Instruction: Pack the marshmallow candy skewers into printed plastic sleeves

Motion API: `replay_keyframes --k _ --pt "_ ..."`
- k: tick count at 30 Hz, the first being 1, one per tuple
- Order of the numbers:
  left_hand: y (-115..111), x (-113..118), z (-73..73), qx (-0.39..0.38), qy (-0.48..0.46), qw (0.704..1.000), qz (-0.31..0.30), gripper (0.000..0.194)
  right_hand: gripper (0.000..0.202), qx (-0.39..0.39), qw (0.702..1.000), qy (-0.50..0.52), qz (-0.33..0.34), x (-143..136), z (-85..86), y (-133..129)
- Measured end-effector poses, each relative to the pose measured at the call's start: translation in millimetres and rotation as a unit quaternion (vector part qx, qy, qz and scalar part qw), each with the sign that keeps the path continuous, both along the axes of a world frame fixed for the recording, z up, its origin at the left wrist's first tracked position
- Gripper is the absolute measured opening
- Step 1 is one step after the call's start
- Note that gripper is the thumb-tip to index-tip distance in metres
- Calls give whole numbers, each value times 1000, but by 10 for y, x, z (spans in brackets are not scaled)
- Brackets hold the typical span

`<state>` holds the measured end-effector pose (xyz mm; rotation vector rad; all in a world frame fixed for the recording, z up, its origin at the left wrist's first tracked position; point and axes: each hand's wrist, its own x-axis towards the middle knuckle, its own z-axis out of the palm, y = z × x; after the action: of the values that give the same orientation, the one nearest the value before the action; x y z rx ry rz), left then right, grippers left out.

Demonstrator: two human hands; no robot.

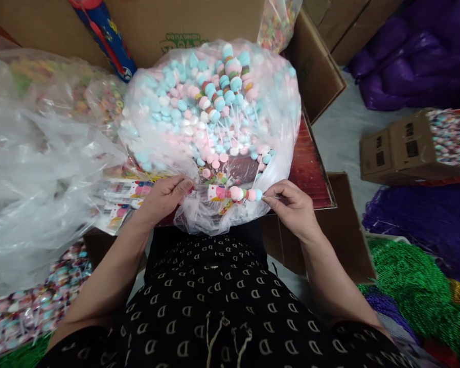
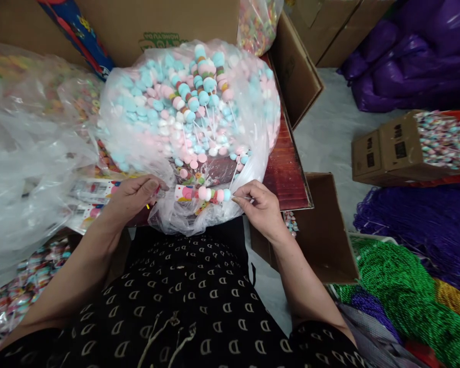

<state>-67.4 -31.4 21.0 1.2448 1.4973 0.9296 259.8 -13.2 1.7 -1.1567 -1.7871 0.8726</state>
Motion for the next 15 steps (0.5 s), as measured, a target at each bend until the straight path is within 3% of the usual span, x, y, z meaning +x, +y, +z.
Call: replay_keyframes --k 8,15 --pt "9 97 51 7 6 1000 -6 15 29 65 997 -47 2 -36 -82 -11" --pt "28 162 41 -20 -33 999 -13 12 28 9 999 -26 44 -53 -96 -19"
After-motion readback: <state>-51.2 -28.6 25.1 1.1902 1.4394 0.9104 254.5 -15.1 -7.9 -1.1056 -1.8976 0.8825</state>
